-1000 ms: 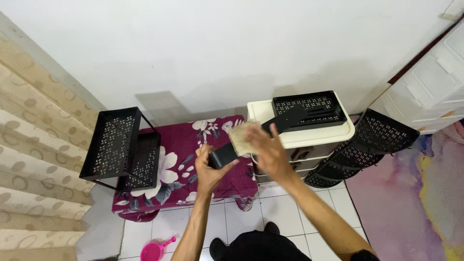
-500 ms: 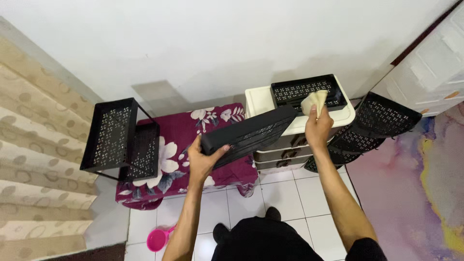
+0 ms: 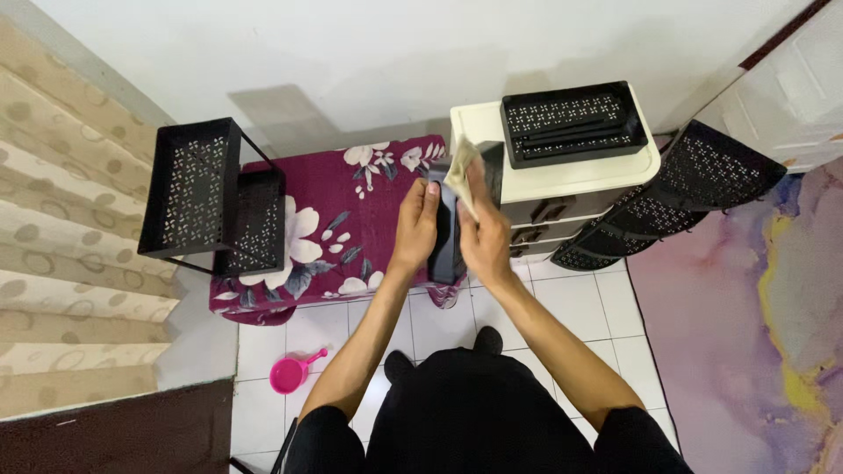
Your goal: The person wipes several black plastic trays with a cloth, cleaning both sides and edges. They then assemble a black metal frame by inserting rods into the tray slots and place the trays on the frame.
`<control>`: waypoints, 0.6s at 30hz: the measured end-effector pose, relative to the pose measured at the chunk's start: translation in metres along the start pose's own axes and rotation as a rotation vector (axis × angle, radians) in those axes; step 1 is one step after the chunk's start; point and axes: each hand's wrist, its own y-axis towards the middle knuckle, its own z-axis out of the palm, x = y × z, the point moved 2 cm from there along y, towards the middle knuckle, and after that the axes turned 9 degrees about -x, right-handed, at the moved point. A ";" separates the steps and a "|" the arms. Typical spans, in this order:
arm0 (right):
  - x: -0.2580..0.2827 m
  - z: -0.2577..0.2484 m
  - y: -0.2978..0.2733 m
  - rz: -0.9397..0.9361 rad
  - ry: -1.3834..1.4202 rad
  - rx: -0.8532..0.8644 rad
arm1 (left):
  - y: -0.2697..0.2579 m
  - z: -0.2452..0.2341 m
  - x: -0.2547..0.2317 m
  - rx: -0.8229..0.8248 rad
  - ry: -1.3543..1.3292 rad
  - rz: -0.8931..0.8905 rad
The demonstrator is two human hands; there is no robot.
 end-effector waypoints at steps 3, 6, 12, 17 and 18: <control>0.005 -0.004 -0.030 -0.015 0.058 0.098 | 0.010 0.003 0.014 -0.178 -0.310 -0.150; 0.007 -0.014 -0.054 -0.108 0.000 0.125 | 0.015 0.001 0.024 -0.271 -0.306 -0.119; -0.005 -0.032 -0.071 -0.296 -0.057 0.092 | 0.029 0.007 0.033 -0.406 -0.439 0.020; -0.028 -0.014 -0.053 -0.350 -0.085 -0.058 | 0.033 0.005 0.023 -0.347 -0.592 -0.208; -0.034 -0.018 -0.042 -0.323 -0.099 -0.064 | 0.033 -0.001 0.017 -0.331 -0.609 -0.251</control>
